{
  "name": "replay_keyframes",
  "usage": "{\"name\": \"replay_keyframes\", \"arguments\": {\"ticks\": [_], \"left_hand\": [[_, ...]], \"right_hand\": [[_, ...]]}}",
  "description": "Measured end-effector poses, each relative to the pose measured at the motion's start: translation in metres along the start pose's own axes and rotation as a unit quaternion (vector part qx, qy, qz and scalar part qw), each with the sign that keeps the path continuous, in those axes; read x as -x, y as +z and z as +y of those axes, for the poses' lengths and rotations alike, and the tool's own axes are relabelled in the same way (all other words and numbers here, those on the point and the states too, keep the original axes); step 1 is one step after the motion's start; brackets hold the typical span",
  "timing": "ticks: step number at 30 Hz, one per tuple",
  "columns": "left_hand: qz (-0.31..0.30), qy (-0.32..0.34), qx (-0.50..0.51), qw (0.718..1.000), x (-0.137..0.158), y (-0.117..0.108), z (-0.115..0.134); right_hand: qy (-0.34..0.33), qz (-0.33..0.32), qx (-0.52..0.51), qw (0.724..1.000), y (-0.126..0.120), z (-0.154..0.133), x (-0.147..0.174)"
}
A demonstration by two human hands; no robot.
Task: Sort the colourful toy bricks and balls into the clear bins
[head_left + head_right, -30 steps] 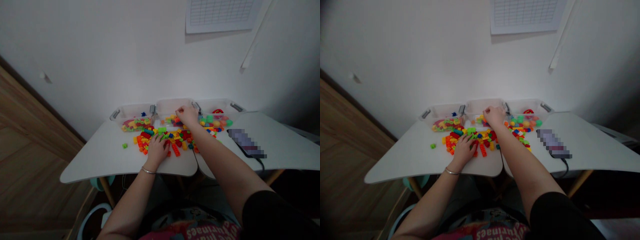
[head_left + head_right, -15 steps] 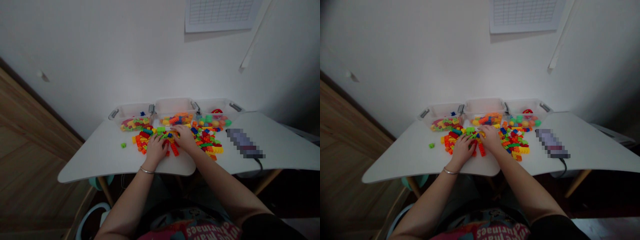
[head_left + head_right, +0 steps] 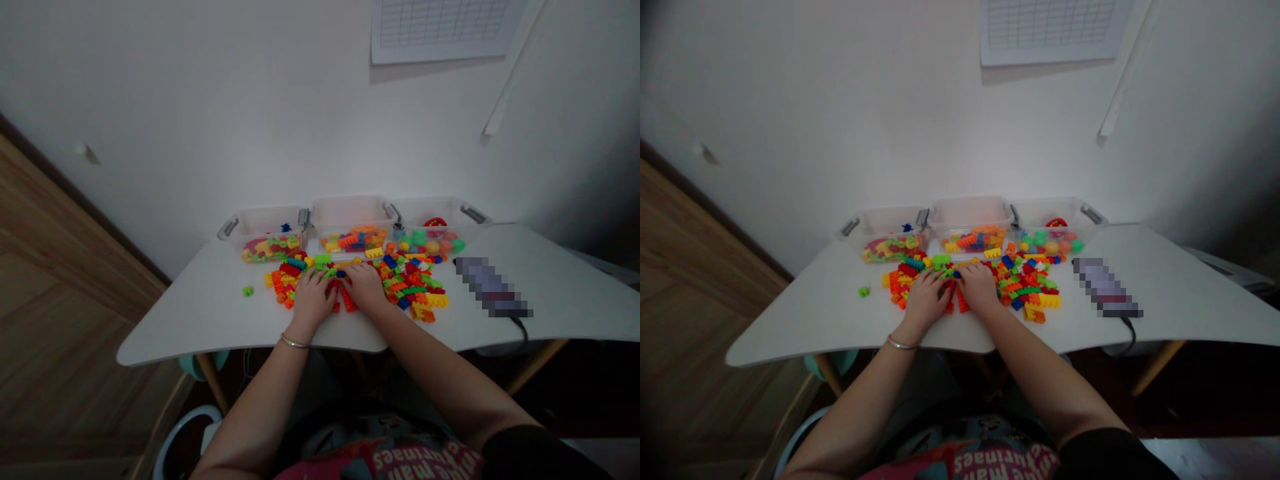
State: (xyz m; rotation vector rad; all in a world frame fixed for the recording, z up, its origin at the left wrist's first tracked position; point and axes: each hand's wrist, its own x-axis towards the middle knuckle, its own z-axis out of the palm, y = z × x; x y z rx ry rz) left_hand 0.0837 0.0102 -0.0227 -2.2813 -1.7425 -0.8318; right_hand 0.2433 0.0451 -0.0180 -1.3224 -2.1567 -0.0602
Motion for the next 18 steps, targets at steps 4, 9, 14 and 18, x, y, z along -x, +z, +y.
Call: {"name": "replay_keyframes", "arguments": {"ticks": [4, 9, 14, 18], "left_hand": [[0.002, 0.001, 0.001, 1.0, 0.0, 0.0, 0.0], [0.003, 0.0, 0.0, 1.0, 0.0, -0.002, 0.001], [-0.001, -0.004, 0.004, 1.0, 0.0, -0.004, 0.002], [-0.001, 0.001, 0.006, 1.0, 0.0, -0.004, 0.001]], "right_hand": [[0.012, 0.012, -0.01, 1.0, 0.001, 0.002, 0.003], [0.061, 0.076, -0.133, 0.986, 0.002, 0.008, 0.002], [0.15, 0.205, -0.295, 0.921, -0.014, 0.022, -0.01], [0.166, 0.29, -0.323, 0.886, -0.04, 0.036, -0.026]]}}
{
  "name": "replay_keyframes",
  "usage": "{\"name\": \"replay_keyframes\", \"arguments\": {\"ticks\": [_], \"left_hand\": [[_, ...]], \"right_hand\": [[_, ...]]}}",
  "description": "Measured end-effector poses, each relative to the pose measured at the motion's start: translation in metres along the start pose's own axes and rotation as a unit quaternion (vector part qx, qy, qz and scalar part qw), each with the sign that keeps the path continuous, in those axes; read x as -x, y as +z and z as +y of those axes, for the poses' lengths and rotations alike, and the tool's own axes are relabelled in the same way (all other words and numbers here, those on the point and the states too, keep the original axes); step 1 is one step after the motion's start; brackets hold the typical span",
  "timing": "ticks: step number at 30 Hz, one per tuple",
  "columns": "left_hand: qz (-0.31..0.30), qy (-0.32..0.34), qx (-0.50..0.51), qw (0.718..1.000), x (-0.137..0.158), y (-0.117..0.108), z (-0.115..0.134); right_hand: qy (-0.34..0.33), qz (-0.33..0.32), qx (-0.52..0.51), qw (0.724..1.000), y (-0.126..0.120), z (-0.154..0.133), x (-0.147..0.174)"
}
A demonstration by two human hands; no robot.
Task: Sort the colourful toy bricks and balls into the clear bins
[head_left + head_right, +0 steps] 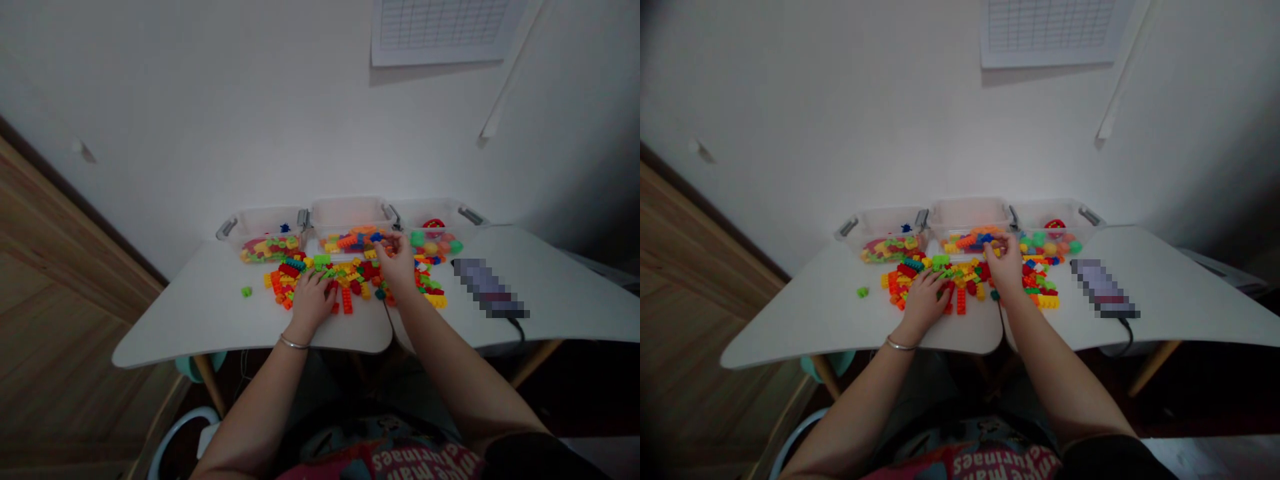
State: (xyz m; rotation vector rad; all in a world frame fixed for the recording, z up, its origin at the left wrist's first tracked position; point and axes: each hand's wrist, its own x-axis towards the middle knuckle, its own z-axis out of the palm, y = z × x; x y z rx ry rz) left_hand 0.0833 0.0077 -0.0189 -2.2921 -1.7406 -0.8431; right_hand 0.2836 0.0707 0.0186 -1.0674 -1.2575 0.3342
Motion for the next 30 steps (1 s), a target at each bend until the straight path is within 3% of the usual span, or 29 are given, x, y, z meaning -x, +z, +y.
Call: {"name": "replay_keyframes", "arguments": {"ticks": [6, 11, 22, 27, 30], "left_hand": [[0.001, 0.0, -0.003, 1.0, 0.001, 0.001, -0.002], [0.01, 0.007, -0.007, 1.0, 0.001, 0.002, -0.003], [0.013, 0.003, -0.005, 1.0, 0.001, 0.004, -0.002], [0.014, 0.002, -0.001, 1.0, 0.001, 0.003, -0.002], [0.013, 0.004, -0.003, 1.0, 0.001, 0.003, -0.002]], "right_hand": [[-0.046, 0.018, 0.027, 0.998, -0.005, -0.009, -0.049], [-0.025, -0.024, 0.066, 0.997, 0.011, -0.001, -0.075], [0.024, -0.077, 0.287, 0.955, 0.017, -0.005, -0.077], [0.001, -0.091, 0.267, 0.959, 0.012, -0.006, -0.077], [-0.052, -0.077, 0.236, 0.967, 0.003, -0.009, -0.066]]}}
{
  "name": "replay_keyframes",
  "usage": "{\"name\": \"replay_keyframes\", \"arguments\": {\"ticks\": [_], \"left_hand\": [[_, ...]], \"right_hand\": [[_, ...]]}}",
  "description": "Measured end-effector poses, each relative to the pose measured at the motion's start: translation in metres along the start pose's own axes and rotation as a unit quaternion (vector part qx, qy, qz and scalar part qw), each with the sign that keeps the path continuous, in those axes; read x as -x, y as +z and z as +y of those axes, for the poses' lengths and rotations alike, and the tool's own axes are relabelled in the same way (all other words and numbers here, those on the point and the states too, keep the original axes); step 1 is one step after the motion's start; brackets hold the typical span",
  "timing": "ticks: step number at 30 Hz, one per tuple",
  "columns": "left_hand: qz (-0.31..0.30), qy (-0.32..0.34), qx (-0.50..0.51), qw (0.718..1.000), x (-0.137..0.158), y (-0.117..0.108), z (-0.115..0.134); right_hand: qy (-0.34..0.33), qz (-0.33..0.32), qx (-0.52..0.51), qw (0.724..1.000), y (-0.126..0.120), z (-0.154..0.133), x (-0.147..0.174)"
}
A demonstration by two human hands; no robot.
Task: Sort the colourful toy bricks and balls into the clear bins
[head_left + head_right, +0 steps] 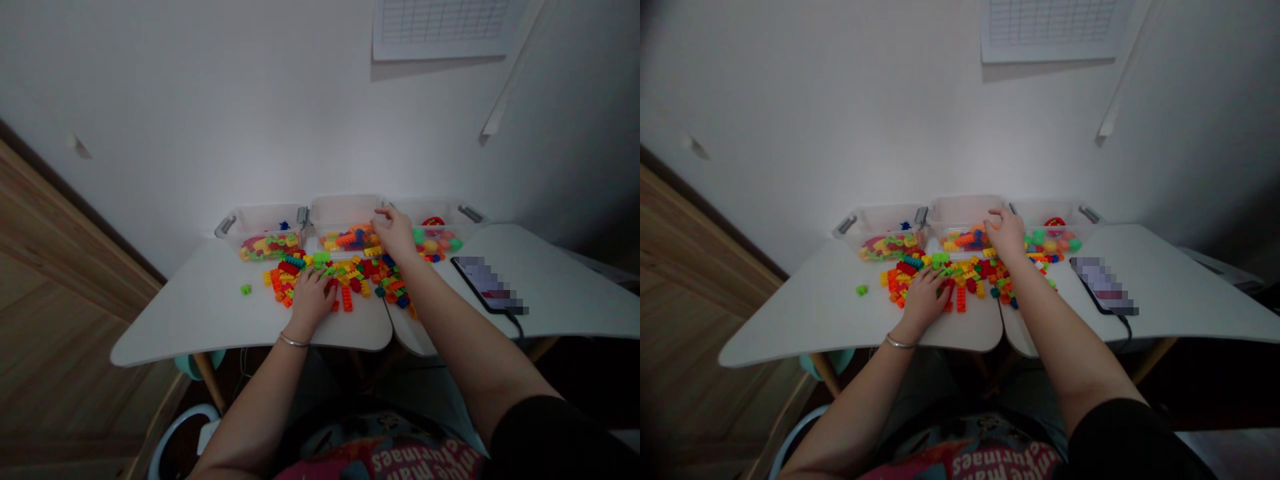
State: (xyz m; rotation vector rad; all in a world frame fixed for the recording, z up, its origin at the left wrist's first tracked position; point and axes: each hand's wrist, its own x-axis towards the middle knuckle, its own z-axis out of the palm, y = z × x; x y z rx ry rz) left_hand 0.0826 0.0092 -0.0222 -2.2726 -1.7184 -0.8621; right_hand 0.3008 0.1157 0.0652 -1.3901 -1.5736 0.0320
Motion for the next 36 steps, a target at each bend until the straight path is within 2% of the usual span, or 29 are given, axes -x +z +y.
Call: {"name": "replay_keyframes", "arguments": {"ticks": [3, 8, 11, 14, 19, 22, 25, 30, 36], "left_hand": [[-0.001, 0.002, -0.002, 1.0, 0.0, -0.001, 0.001], [-0.001, 0.0, -0.004, 1.0, -0.001, -0.001, 0.001], [-0.003, 0.002, -0.004, 1.0, -0.001, 0.0, 0.001], [0.002, 0.002, -0.001, 1.0, -0.001, 0.0, 0.001], [0.005, 0.005, -0.008, 1.0, -0.001, 0.0, 0.001], [0.004, 0.007, -0.014, 1.0, -0.001, 0.0, 0.001], [0.006, 0.004, -0.015, 1.0, -0.001, 0.0, 0.001], [0.003, 0.001, -0.007, 1.0, 0.0, 0.0, 0.001], [0.004, -0.003, -0.003, 1.0, 0.0, -0.001, 0.002]], "right_hand": [[-0.054, 0.013, 0.011, 0.998, -0.006, 0.0, 0.027], [-0.123, -0.129, 0.058, 0.982, -0.006, 0.003, 0.092], [-0.147, -0.168, 0.1, 0.97, -0.007, 0.006, 0.122], [-0.167, -0.175, 0.119, 0.963, -0.011, 0.01, 0.135], [-0.171, -0.19, 0.125, 0.959, -0.015, 0.014, 0.137], [-0.16, -0.187, 0.119, 0.962, -0.013, 0.014, 0.138], [-0.135, -0.156, 0.091, 0.974, -0.01, 0.015, 0.14], [-0.062, -0.076, 0.0, 0.995, -0.01, 0.022, 0.137], [0.042, -0.026, -0.104, 0.993, -0.011, 0.027, 0.123]]}}
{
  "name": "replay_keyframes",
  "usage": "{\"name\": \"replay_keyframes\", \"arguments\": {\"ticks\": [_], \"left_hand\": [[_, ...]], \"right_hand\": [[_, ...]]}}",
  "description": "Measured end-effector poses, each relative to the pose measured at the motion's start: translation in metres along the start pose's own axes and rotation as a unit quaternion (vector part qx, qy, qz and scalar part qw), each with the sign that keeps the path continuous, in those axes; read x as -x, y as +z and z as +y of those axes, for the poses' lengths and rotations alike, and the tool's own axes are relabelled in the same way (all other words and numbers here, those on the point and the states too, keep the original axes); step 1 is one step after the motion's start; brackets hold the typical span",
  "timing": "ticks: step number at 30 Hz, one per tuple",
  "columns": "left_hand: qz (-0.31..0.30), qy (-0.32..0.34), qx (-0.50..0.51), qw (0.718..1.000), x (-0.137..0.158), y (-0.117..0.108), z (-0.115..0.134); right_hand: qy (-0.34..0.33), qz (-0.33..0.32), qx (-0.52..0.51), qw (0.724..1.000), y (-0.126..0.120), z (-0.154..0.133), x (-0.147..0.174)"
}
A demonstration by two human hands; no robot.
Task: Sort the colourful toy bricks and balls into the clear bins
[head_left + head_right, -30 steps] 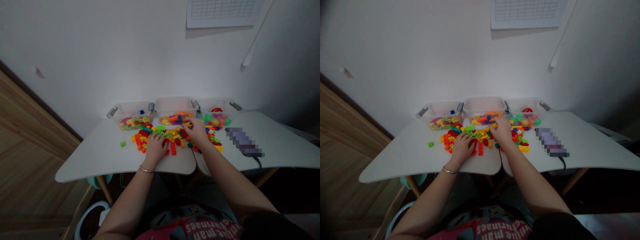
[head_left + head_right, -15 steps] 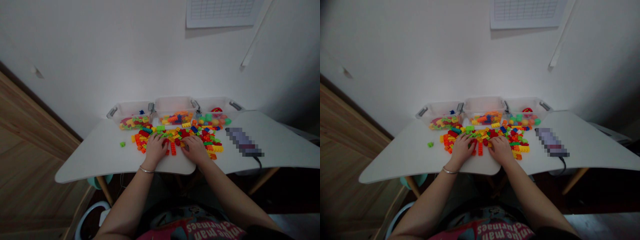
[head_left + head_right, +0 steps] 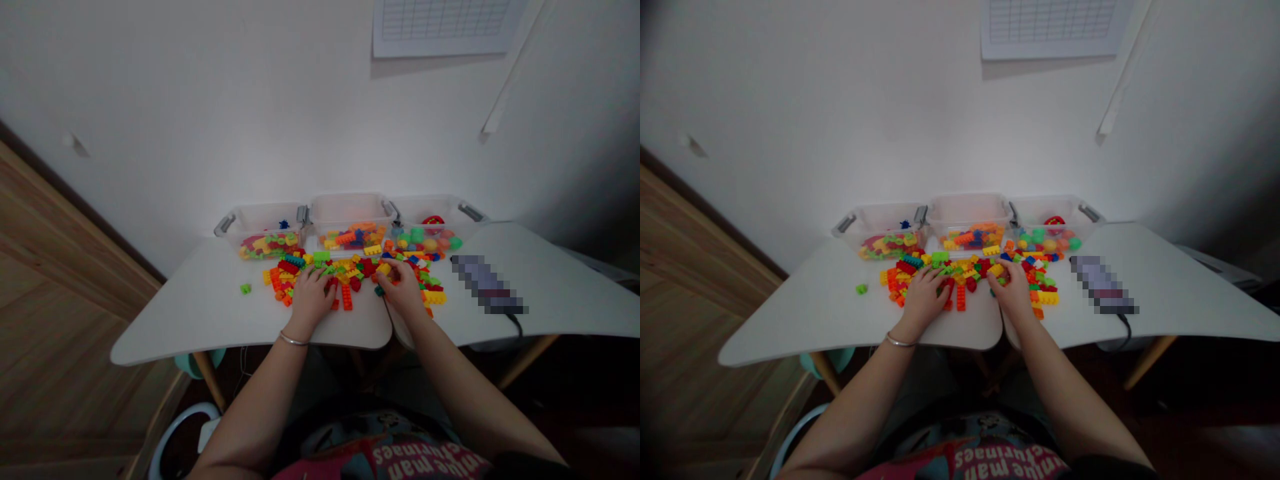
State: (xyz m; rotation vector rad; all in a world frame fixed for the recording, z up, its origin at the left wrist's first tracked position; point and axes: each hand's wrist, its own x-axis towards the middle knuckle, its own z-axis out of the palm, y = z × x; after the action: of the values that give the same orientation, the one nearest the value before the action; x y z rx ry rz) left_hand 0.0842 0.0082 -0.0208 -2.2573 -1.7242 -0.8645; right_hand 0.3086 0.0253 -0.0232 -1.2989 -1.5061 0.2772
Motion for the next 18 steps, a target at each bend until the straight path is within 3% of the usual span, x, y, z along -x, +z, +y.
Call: {"name": "replay_keyframes", "arguments": {"ticks": [5, 11, 18], "left_hand": [[-0.008, 0.005, -0.007, 1.0, 0.0, -0.001, 0.0], [-0.005, 0.006, -0.006, 1.0, 0.0, 0.001, -0.001], [-0.005, 0.004, -0.001, 1.0, 0.0, 0.001, -0.002]], "right_hand": [[0.038, 0.036, -0.068, 0.996, -0.002, -0.006, -0.027], [-0.024, 0.114, -0.075, 0.99, -0.008, -0.021, -0.085], [-0.047, 0.118, -0.022, 0.992, 0.011, -0.024, -0.143]]}}
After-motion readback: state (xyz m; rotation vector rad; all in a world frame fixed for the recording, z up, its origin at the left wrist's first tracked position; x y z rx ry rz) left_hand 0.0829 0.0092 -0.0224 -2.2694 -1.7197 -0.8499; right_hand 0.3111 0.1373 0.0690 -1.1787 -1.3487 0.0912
